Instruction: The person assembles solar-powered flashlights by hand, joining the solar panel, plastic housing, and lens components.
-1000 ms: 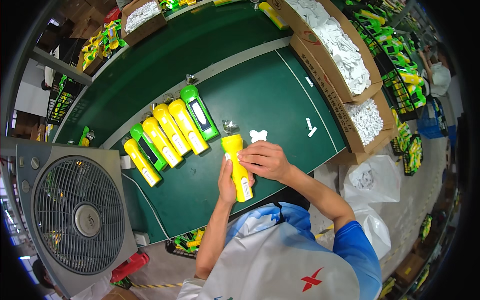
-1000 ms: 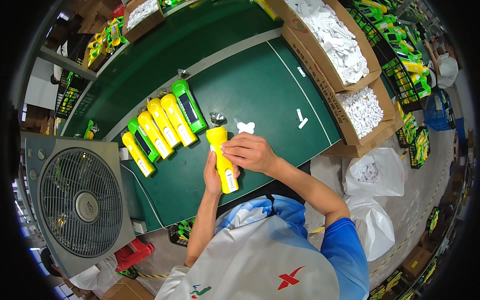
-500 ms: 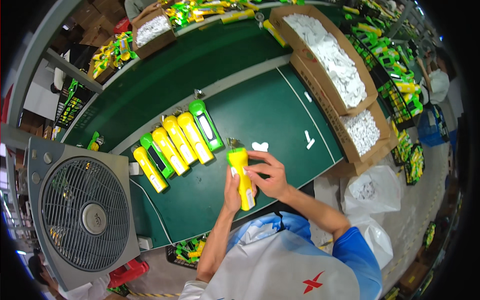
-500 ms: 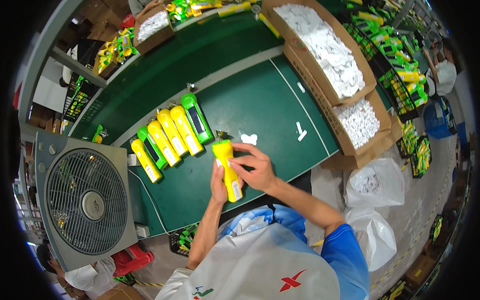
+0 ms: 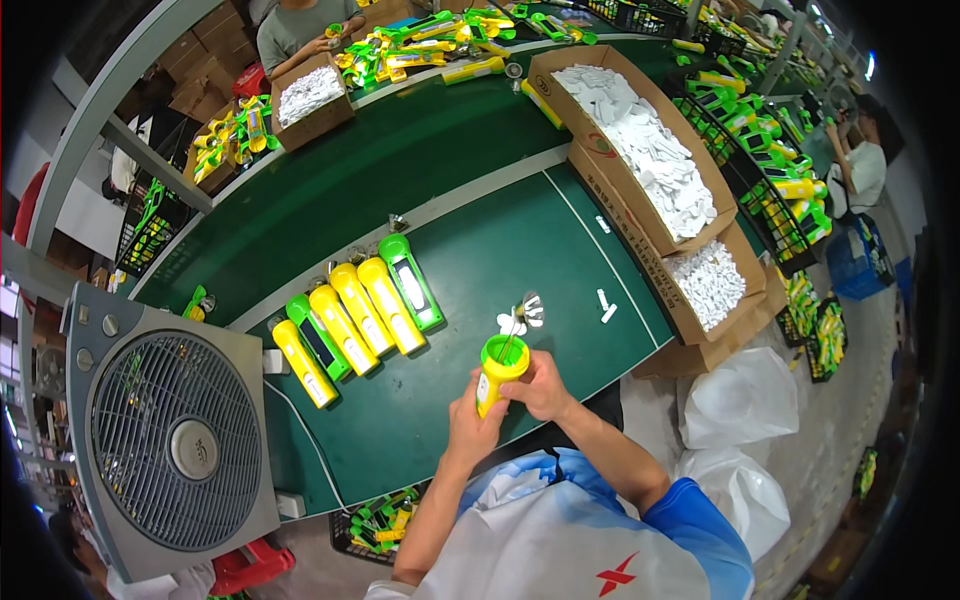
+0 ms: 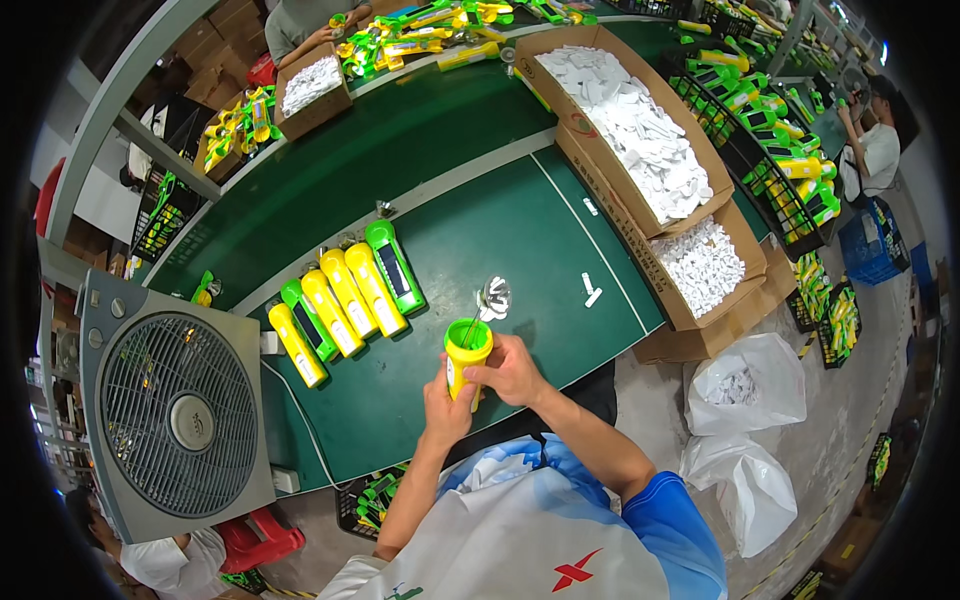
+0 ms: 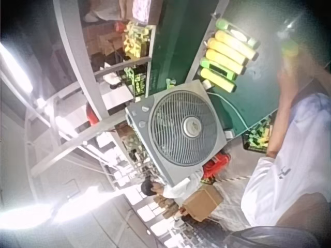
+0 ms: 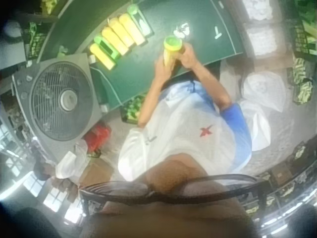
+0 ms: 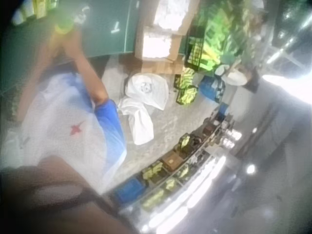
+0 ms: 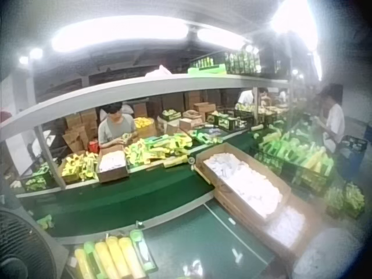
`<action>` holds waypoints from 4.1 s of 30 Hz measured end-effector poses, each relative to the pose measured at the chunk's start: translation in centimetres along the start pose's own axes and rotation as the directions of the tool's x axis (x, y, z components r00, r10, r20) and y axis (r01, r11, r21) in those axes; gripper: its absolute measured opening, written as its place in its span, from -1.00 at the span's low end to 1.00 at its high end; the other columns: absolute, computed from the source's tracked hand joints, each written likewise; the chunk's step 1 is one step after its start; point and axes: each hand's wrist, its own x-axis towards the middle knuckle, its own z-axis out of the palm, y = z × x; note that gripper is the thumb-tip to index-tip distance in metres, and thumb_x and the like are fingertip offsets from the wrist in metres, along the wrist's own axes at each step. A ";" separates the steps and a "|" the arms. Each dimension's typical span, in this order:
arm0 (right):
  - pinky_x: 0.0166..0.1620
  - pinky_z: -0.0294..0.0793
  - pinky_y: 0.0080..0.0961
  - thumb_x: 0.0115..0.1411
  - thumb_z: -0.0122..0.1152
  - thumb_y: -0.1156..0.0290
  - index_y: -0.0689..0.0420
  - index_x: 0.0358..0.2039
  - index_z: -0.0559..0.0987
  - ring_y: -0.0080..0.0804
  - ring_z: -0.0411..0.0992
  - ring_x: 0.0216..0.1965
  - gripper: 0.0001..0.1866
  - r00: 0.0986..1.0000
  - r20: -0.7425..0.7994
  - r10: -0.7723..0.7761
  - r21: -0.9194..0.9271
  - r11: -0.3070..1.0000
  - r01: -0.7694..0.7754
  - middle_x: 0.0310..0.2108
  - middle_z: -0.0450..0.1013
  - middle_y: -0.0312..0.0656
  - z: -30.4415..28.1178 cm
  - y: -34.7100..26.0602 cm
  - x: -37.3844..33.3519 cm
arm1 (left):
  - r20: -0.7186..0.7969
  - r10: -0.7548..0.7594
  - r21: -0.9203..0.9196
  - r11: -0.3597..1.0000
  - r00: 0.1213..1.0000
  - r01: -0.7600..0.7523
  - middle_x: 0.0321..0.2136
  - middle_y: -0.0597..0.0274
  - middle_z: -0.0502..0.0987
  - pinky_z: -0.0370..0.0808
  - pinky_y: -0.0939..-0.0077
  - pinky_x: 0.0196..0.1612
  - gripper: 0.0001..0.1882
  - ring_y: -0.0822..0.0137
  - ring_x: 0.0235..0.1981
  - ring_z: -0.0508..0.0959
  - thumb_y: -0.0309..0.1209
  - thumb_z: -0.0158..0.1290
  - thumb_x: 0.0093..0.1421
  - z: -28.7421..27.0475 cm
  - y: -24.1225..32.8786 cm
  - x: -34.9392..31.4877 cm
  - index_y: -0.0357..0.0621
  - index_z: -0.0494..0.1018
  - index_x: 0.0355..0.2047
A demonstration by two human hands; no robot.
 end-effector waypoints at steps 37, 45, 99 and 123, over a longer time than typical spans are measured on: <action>-0.10 0.58 -0.53 0.32 0.24 0.37 0.26 -0.09 0.65 -0.48 0.60 -0.21 -0.75 0.912 -0.411 0.017 -0.398 0.896 -0.196 -0.21 0.64 -0.12 -4.3 -1.5 0.4 | -0.377 -0.074 -0.213 0.977 0.923 -0.009 -0.57 0.00 0.51 0.56 0.32 -0.59 -0.45 0.15 -0.68 0.58 0.03 -0.22 0.48 -1.8 4.6 44.0 -0.34 0.35 -0.20; -0.28 0.58 -0.52 0.13 0.35 0.56 0.22 -0.30 0.70 -0.37 0.61 -0.40 -0.90 0.928 -0.269 -0.258 -0.755 0.655 -0.037 -0.42 0.62 -0.11 -5.4 -1.5 -1.2 | -0.492 0.045 0.582 0.760 0.869 0.290 -0.33 -0.08 0.68 0.61 0.04 -0.22 -0.56 -0.07 -0.29 0.70 -0.03 0.12 0.21 -4.8 -2.7 59.3 -0.21 0.66 -0.29; -0.20 0.71 -0.07 0.36 -0.05 -0.17 0.14 0.43 0.08 0.24 0.44 0.12 -0.16 0.925 0.229 0.303 0.555 0.740 -0.380 0.24 0.29 0.26 -10.5 -8.8 0.2 | 0.463 0.549 -0.039 0.797 0.696 -0.603 -0.33 0.07 0.56 0.53 0.19 -0.03 -0.78 0.02 -0.12 0.60 -0.56 0.27 -0.01 -2.3 12.3 9.3 -0.27 0.50 -0.34; 0.06 0.51 -0.36 0.21 0.32 0.40 0.23 0.15 0.50 -0.22 0.54 -0.04 -0.50 0.983 -0.149 -0.107 -0.481 0.876 0.022 0.02 0.53 -0.05 1.0 -0.1 -0.8 | 0.049 -0.085 -0.775 0.626 0.995 0.092 0.31 0.00 0.30 0.35 0.18 0.30 -0.41 0.15 0.27 0.37 -0.12 -0.14 0.47 -0.7 -0.7 1.9 -0.13 0.11 0.38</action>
